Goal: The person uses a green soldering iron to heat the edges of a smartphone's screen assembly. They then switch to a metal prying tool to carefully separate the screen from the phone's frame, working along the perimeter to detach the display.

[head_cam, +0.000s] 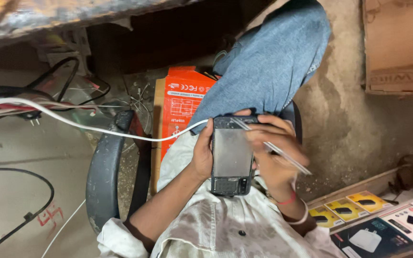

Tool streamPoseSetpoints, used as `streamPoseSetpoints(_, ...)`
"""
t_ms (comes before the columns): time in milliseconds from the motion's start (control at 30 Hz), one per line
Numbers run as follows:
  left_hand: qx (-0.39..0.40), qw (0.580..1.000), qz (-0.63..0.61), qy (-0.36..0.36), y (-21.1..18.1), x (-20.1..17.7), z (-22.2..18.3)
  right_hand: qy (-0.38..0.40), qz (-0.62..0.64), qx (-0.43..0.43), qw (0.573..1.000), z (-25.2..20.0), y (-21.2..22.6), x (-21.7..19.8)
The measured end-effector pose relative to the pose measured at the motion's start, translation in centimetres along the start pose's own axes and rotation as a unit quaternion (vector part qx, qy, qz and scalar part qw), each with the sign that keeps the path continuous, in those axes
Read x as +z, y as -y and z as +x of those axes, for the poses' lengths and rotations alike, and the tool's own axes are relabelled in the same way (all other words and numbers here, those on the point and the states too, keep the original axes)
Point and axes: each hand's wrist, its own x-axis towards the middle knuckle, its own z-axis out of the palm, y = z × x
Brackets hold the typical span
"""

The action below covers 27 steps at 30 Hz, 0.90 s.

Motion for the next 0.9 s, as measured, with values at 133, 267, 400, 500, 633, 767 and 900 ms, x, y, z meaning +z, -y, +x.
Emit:
streamPoseSetpoints(133, -0.026, 0.999, 0.012, -0.041, 0.6, -1.9, -0.5, 0.055, -0.044, -0.07, 0.995, 1.7, -0.1, 0.1)
streamPoseSetpoints(267, -0.064, 0.99, 0.017, -0.126, 1.7, -3.9, -0.2, 0.086, 0.001, -0.049, 0.995, 2.2, -0.2, -0.3)
streamPoseSetpoints(400, -0.122, 0.99, -0.012, -0.066, 1.2, -3.5, -0.9, 0.105, 0.018, -0.045, 0.993, 1.9, -1.3, -1.1)
streamPoseSetpoints(500, -0.153, 0.987, -0.015, -0.04, 0.5, -2.4, -0.5, 0.128, 0.029, -0.052, 0.99, 2.2, -1.7, -1.8)
streamPoseSetpoints(633, -0.17, 0.984, -0.034, -0.036, 0.7, -2.2, -0.5, 0.146, 0.019, -0.058, 0.987, 2.0, -1.9, -2.2)
streamPoseSetpoints(767, -0.178, 0.983, -0.007, -0.035, 0.7, -2.7, -0.8, 0.185, 0.007, -0.076, 0.98, 2.1, -1.7, -2.9)
streamPoseSetpoints(900, -0.182, 0.979, -0.017, -0.094, 0.7, -3.0, -0.7, 0.217, 0.003, -0.083, 0.973, 1.9, -1.0, -3.2)
